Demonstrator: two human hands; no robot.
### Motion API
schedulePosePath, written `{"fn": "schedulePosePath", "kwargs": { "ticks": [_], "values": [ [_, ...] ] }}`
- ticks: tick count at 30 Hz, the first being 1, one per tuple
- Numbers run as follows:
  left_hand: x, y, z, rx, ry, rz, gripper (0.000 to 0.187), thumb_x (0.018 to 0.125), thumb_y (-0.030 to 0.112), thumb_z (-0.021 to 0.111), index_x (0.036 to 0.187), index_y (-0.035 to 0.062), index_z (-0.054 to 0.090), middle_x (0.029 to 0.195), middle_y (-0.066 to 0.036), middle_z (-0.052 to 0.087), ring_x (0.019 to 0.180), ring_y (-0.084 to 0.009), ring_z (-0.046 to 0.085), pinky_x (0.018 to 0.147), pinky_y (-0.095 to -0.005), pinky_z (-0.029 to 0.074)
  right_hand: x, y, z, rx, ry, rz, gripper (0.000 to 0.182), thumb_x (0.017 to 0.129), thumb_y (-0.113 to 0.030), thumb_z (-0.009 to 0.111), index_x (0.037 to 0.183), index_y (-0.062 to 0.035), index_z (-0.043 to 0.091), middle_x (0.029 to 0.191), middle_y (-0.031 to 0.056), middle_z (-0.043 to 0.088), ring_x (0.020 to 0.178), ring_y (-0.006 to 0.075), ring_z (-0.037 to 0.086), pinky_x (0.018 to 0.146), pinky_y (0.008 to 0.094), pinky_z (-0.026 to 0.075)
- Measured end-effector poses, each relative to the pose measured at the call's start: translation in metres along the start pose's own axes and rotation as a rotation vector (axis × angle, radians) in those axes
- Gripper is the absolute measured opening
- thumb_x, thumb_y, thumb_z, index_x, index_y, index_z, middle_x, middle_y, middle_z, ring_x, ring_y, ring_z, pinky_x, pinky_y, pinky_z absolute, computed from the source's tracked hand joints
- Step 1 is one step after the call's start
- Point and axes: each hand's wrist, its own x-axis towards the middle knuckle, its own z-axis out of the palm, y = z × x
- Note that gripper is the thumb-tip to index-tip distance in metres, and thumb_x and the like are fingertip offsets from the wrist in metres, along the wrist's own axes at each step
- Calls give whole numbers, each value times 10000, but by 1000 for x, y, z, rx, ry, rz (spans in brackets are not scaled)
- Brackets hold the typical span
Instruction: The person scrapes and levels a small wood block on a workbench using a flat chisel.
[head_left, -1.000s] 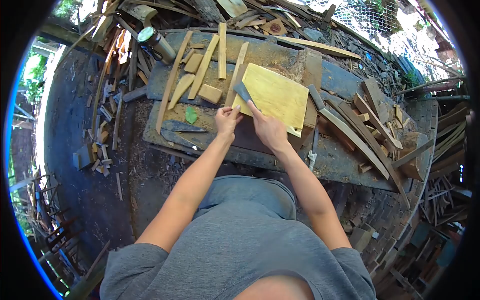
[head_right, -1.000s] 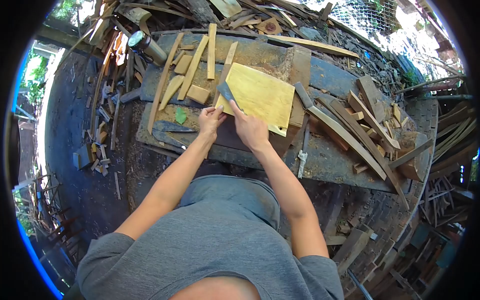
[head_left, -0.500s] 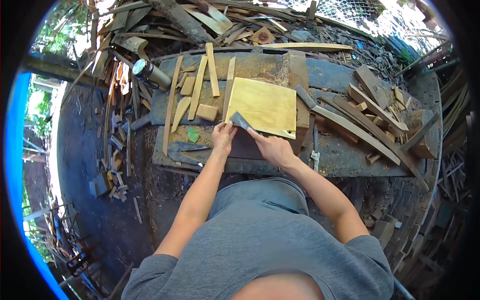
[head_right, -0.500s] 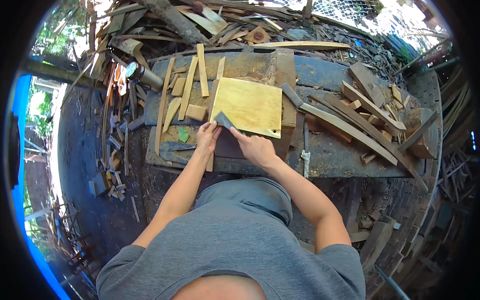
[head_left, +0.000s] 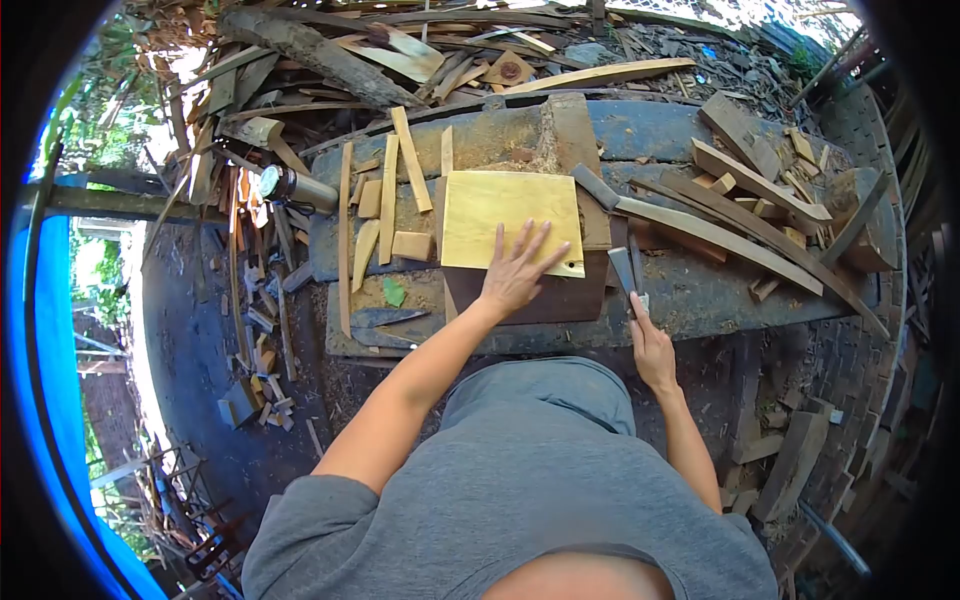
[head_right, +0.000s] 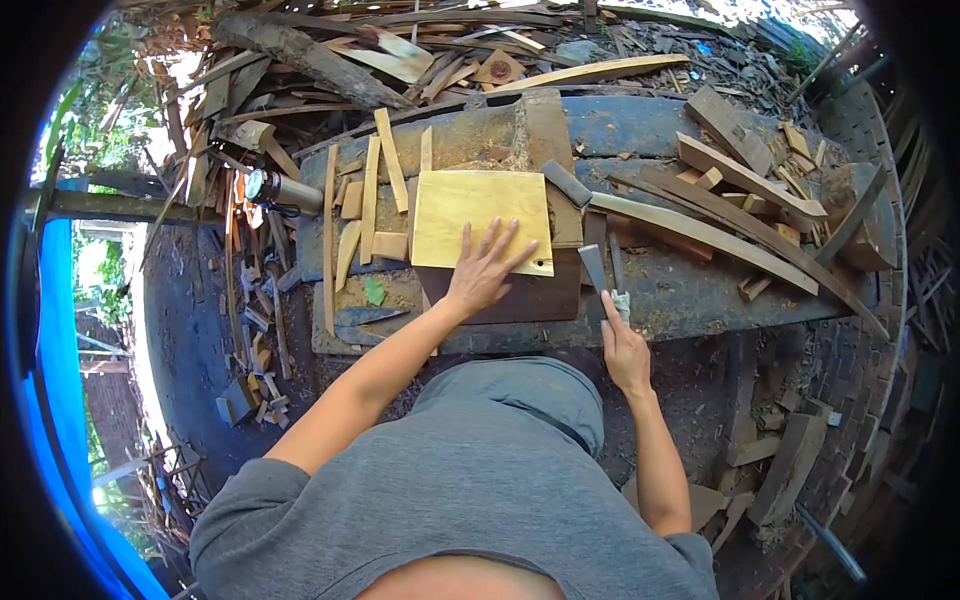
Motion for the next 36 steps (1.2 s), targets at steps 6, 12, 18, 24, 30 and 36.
{"fn": "schedulePosePath", "kwargs": {
  "ticks": [6, 12, 18, 24, 30, 36],
  "values": [
    [12, -2, 14, 98, 142, 16, 824, 830, 32, 618, 1543, 351, 356, 1642, -94, 226, 1510, -365, 199, 1060, -815, 172, -11, 11, -1, 60, -32, 220, 513, 1014, -230, 515, 1511, -314, 418, 913, 281, 665, 783, 450, 663, 666, 508, 491],
    [-11, -33, -76, -203, 325, -9, 777, 804, -86, 567, 1528, 143, 402, 1566, -176, 382, 1456, -364, 353, 1166, -599, 281, 14, 14, -5, 29, 59, 99, 538, 1009, -211, 526, 1518, -333, 402, 886, 266, 666, 794, 451, 660, 660, 506, 487],
    [-21, -114, -144, -1425, 1240, -610, 328, 957, 23, 592, 1275, 15, 515, 1192, -105, 622, 1049, -241, 633, 910, -376, 533, 37, 1, -9, 26, 82, -6, 528, 1011, -216, 528, 1512, -339, 412, 822, 248, 654, 755, 444, 651, 656, 499, 492],
    [-65, -147, -46, -2220, 1456, -973, 405, 1018, 133, 477, 1405, 15, 468, 1400, -163, 550, 1331, -342, 495, 1137, -578, 374, 39, -15, -12, 35, 73, -44, 524, 1008, -224, 537, 1507, -336, 424, 819, 242, 655, 743, 436, 650, 661, 489, 501],
    [-75, -101, 39, -2238, 1435, -1490, 366, 1033, 282, 515, 1313, 49, 553, 1237, -117, 638, 1176, -272, 603, 1067, -534, 462, 44, -36, -18, -16, -4, -96, 534, 995, -230, 559, 1506, -314, 430, 818, 219, 657, 735, 409, 655, 665, 472, 507],
    [-118, -54, 4, -1991, 194, -1424, 415, 1042, 396, 504, 1160, 15, 616, 1064, -87, 662, 953, -220, 664, 877, -430, 575, 53, -42, -11, -19, -38, -144, 548, 990, -231, 564, 1514, -301, 420, 791, 202, 650, 723, 401, 651, 658, 478, 499]
  ]
}}
